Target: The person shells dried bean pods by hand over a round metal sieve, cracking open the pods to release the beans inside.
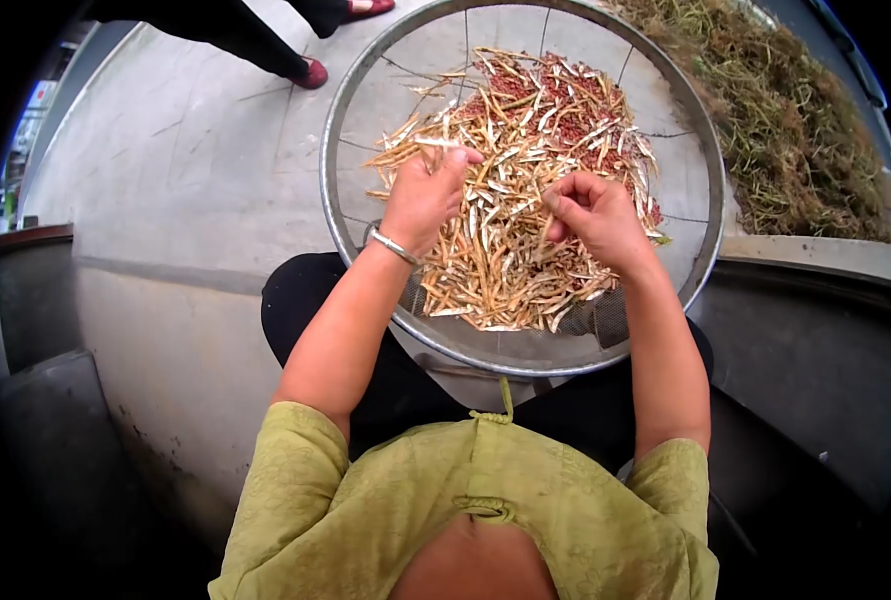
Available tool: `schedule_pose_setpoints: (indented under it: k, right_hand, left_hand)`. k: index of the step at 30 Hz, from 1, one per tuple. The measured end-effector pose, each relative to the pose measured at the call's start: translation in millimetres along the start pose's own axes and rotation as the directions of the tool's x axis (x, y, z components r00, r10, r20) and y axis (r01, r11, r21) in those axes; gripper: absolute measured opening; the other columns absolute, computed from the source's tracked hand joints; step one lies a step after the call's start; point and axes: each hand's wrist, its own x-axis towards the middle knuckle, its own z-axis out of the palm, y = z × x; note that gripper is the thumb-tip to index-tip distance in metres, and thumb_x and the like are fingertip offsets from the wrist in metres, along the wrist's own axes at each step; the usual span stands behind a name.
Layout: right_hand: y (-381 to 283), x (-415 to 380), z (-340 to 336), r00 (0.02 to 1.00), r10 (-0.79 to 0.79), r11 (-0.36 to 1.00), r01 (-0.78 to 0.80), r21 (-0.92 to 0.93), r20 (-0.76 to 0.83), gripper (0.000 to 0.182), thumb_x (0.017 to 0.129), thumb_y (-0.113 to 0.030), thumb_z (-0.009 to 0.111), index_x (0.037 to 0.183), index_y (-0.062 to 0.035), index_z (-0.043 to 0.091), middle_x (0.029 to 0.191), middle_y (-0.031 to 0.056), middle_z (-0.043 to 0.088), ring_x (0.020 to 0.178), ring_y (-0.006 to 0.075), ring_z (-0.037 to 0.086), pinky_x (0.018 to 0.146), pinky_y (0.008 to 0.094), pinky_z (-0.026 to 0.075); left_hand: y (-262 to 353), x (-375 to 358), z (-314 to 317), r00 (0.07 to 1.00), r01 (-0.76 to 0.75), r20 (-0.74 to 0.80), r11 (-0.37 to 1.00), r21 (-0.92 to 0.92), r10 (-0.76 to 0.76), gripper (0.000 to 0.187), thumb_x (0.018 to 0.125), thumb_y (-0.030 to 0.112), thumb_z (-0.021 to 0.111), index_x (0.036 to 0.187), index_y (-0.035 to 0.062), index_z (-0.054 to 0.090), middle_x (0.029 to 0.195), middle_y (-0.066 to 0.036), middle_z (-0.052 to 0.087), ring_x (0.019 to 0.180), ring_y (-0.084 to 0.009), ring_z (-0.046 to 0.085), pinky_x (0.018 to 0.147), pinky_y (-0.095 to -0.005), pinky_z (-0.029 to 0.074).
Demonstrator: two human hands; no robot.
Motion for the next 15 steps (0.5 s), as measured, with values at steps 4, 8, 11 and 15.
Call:
schedule_pose_setpoints:
  k: [4, 8, 11, 15]
  right_hand:
    - [-11, 2, 5, 0.998, 0.046, 0.937, -0.061, 0.345, 0.052, 0.011, 0.085, -0.012, 0.06, 0.087, -0.0014, 0.057, 0.075, 0.0048, 0.062, 0.061, 0.0101, 0.061, 0.056, 0.023, 0.052]
    - [-15, 5, 12, 0.997, 0.007, 0.919, -0.037, 0.393, 0.078, 0.014, 0.084, -0.012, 0.06, 0.09, -0.0003, 0.057, 0.081, 0.0068, 0.063, 0.061, 0.0102, 0.061, 0.056, 0.0223, 0.053]
    - [-12, 6, 15, 0.999, -0.023, 0.935, 0.007, 0.354, 0.041, 0.011, 0.084, -0.01, 0.06, 0.088, 0.0006, 0.058, 0.075, 0.0058, 0.062, 0.058, 0.0087, 0.059, 0.054, 0.0213, 0.052]
    - [0, 7, 23, 0.998, -0.067, 0.946, 0.066, 0.317, -0.007, 0.009, 0.083, -0.007, 0.061, 0.086, 0.0007, 0.059, 0.068, 0.0037, 0.06, 0.054, 0.0072, 0.056, 0.049, 0.0201, 0.048]
  left_hand:
    - [-3, -2, 5, 0.986, 0.112, 0.116, 0.989, 0.1, -0.124, 0.029, 0.088, 0.032, 0.055, 0.094, 0.0042, 0.061, 0.057, 0.008, 0.042, 0.047, -0.0016, 0.033, 0.041, -0.0187, 0.028]
    - [-13, -2, 18, 0.977, 0.01, 0.2, 0.955, 0.295, -0.072, 0.028, 0.088, 0.028, 0.056, 0.097, 0.0018, 0.059, 0.062, 0.006, 0.05, 0.053, -0.0025, 0.043, 0.048, -0.0187, 0.036]
    - [-16, 2, 17, 0.947, -0.055, 0.296, 0.843, 0.535, -0.127, 0.019, 0.081, 0.016, 0.065, 0.093, 0.0017, 0.06, 0.084, -0.002, 0.064, 0.077, -0.0069, 0.058, 0.065, -0.0201, 0.047]
    - [-12, -2, 20, 0.915, 0.023, 0.355, 0.902, 0.431, -0.193, 0.02, 0.084, 0.018, 0.061, 0.096, 0.0031, 0.06, 0.085, 0.0, 0.062, 0.073, -0.0053, 0.054, 0.064, -0.0181, 0.043]
